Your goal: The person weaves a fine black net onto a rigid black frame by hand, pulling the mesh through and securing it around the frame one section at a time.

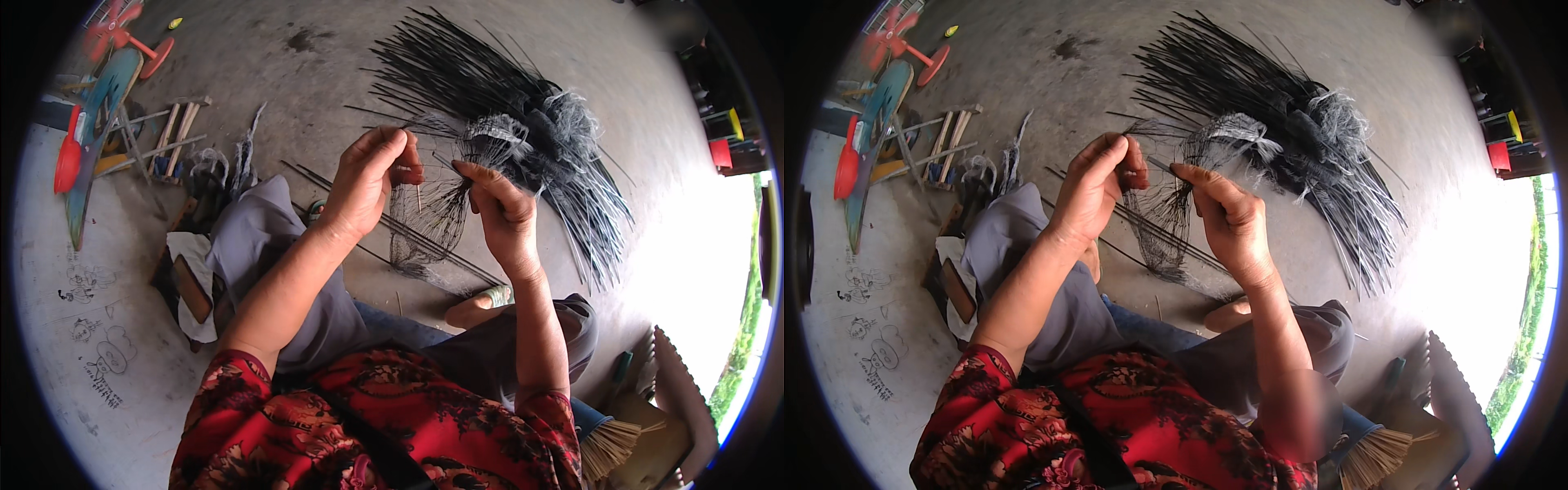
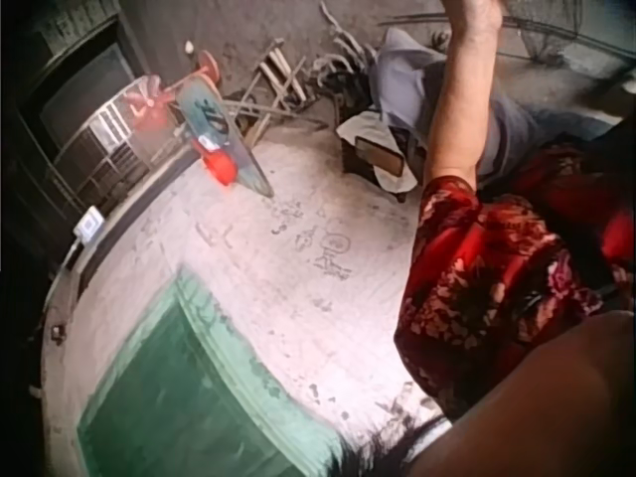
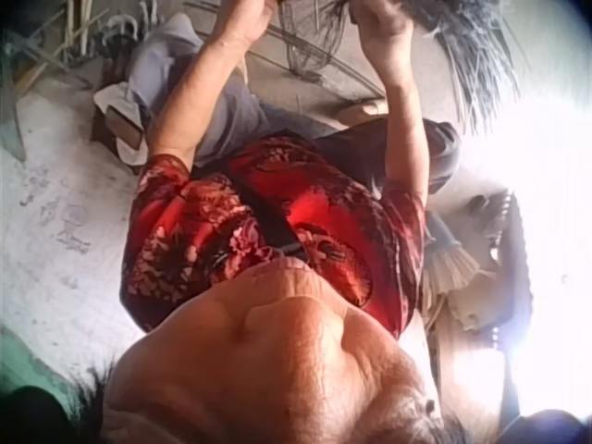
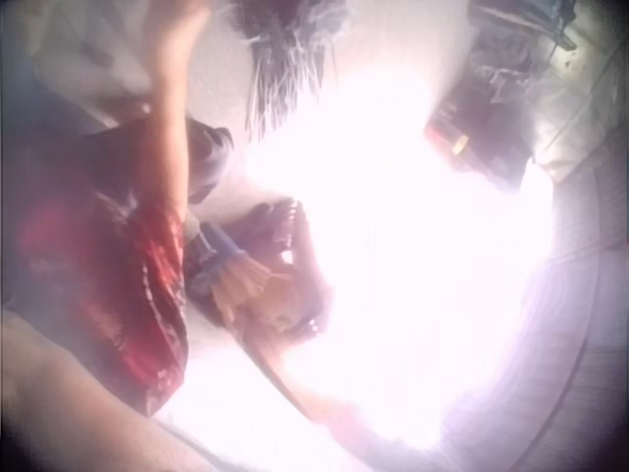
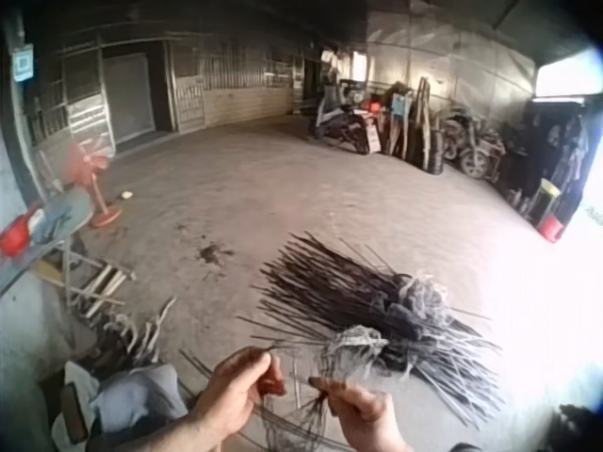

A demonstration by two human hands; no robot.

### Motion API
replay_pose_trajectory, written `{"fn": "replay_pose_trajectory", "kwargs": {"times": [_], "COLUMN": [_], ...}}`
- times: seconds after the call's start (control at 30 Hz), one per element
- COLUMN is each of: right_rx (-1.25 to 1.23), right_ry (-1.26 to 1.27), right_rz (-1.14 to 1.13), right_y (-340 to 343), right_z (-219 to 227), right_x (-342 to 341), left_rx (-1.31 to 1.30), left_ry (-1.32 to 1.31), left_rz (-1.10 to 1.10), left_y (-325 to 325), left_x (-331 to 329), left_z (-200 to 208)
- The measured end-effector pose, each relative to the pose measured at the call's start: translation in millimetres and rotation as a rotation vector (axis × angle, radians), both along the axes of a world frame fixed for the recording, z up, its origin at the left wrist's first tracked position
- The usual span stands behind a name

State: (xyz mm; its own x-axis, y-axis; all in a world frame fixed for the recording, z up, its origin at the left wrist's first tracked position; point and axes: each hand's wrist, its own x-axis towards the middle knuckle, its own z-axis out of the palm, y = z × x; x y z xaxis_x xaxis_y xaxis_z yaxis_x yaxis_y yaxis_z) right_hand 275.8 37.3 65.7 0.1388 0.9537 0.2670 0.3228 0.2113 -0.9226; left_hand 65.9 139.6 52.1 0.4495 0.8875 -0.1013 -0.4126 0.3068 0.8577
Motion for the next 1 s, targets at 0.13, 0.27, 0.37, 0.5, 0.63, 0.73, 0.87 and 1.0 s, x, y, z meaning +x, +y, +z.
{"fn": "replay_pose_trajectory", "kwargs": {"times": [0.13,0.27,0.37,0.5,0.63,0.73,0.87,1.0], "right_rx": [0.063,0.052,-0.027,0.012,0.046,-0.083,-0.046,-0.093], "right_ry": [-0.404,-0.385,-0.263,-0.042,0.014,0.193,0.246,0.453], "right_rz": [-0.097,-0.129,-0.091,0.169,0.382,0.61,0.368,0.187], "right_y": [4.9,7.9,4.8,-0.1,-23.3,-47.1,-73.7,-65.3], "right_z": [-7.2,-9.0,1.5,4.4,12.8,57.6,32.6,12.8], "right_x": [-3.5,-15.4,-21.2,-31.5,-42.0,-34.5,29.3,60.2], "left_rx": [0.095,-0.064,-0.066,0.126,0.314,0.083,-0.018,-0.265], "left_ry": [0.025,-0.017,-0.001,0.111,0.128,0.366,0.514,0.236], "left_rz": [0.014,-0.009,-0.014,0.126,0.184,0.373,0.504,0.334], "left_y": [-5.7,-10.7,-17.2,-17.4,-16.5,45.2,82.8,75.7], "left_x": [2.9,5.5,8.6,29.6,39.5,12.6,-43.1,-46.9], "left_z": [-1.3,-10.1,-11.7,-2.0,-4.5,-47.3,-114.7,-114.9]}}
